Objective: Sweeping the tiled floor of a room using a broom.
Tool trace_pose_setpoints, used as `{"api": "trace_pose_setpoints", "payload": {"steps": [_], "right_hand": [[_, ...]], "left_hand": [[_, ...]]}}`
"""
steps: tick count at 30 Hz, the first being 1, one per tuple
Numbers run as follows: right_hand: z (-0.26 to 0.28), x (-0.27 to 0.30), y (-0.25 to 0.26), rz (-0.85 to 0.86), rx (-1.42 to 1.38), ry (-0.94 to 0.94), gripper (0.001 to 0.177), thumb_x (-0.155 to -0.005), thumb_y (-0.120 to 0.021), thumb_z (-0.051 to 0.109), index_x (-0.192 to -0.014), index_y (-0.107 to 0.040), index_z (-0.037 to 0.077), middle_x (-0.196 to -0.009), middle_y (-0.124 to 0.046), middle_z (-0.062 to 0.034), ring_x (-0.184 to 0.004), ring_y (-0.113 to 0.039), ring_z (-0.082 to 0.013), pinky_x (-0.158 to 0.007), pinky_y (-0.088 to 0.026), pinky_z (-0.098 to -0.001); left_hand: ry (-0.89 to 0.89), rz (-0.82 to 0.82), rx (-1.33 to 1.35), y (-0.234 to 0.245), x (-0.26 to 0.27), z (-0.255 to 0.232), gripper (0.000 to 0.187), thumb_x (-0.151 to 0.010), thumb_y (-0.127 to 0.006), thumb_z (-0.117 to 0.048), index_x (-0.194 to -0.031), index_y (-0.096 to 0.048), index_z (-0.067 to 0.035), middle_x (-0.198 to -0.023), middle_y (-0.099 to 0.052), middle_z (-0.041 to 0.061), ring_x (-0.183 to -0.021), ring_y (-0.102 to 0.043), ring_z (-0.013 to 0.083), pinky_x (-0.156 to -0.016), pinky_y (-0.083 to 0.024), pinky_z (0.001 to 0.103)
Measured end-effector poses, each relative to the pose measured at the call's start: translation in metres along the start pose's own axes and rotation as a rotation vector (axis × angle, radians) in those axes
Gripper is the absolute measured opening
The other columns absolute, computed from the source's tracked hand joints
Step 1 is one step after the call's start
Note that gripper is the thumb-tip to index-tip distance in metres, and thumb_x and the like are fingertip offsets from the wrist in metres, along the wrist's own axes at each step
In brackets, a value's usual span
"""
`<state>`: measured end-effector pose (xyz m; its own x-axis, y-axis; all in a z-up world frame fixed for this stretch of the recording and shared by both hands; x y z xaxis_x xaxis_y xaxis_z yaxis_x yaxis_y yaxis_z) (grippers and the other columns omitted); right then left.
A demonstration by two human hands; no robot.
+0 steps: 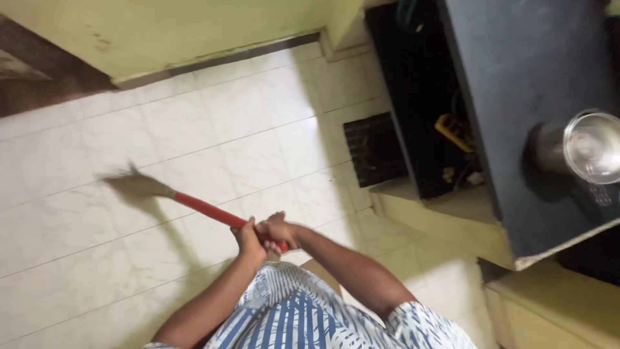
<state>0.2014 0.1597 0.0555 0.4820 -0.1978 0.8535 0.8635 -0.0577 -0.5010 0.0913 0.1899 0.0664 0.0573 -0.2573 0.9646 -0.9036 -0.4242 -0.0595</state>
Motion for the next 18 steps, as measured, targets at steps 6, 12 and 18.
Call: {"api": "trace_pose_setpoints", "payload": {"steps": [6,12,18], "right_hand": [[0.025,-0.069,0.030,0.044,-0.207,0.021,0.045,-0.113,-0.041,0.042,-0.087,-0.056,0.010,-0.062,-0.054,0.0044,-0.046,-0.048,-0.0026,-0.040,-0.042,-0.0175],[0.009,0.024,0.063,-0.131,-0.801,0.152,0.054,-0.110,-0.034,0.056,-0.083,-0.053,0.014,-0.060,-0.050,0.0088,-0.044,-0.046,-0.0020,-0.039,-0.041,-0.0181],[-0.028,0.121,0.092,-0.460,-0.824,0.505,0.049,-0.106,-0.034,0.056,-0.086,-0.050,0.015,-0.050,-0.042,0.0021,-0.038,-0.041,-0.0144,-0.038,-0.034,-0.0289]], "left_hand": [[0.016,0.092,-0.370,-0.012,-0.152,-0.007,0.033,-0.096,-0.061,-0.029,-0.084,-0.053,0.000,-0.059,-0.053,0.008,-0.036,-0.042,0.0188,-0.030,-0.032,0.030],[-0.122,0.268,-0.942,-0.140,-0.106,0.031,0.060,-0.088,-0.061,-0.005,-0.138,-0.027,-0.012,-0.080,-0.058,0.017,-0.054,-0.056,0.0232,-0.037,-0.042,0.037],[0.040,0.699,-1.010,-0.217,-0.087,0.150,0.067,-0.081,-0.063,0.005,-0.138,-0.032,-0.013,-0.088,-0.057,0.018,-0.070,-0.062,0.0280,-0.051,-0.053,0.046]]}}
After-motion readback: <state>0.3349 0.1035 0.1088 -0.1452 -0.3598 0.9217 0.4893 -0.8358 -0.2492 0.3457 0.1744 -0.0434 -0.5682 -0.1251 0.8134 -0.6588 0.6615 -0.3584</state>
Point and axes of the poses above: each hand's wrist, its own x-axis away from the middle knuckle, its own y-axis out of the back of the hand, z = x × y, the point moved 2 cm from there along -x, towards the middle knuckle
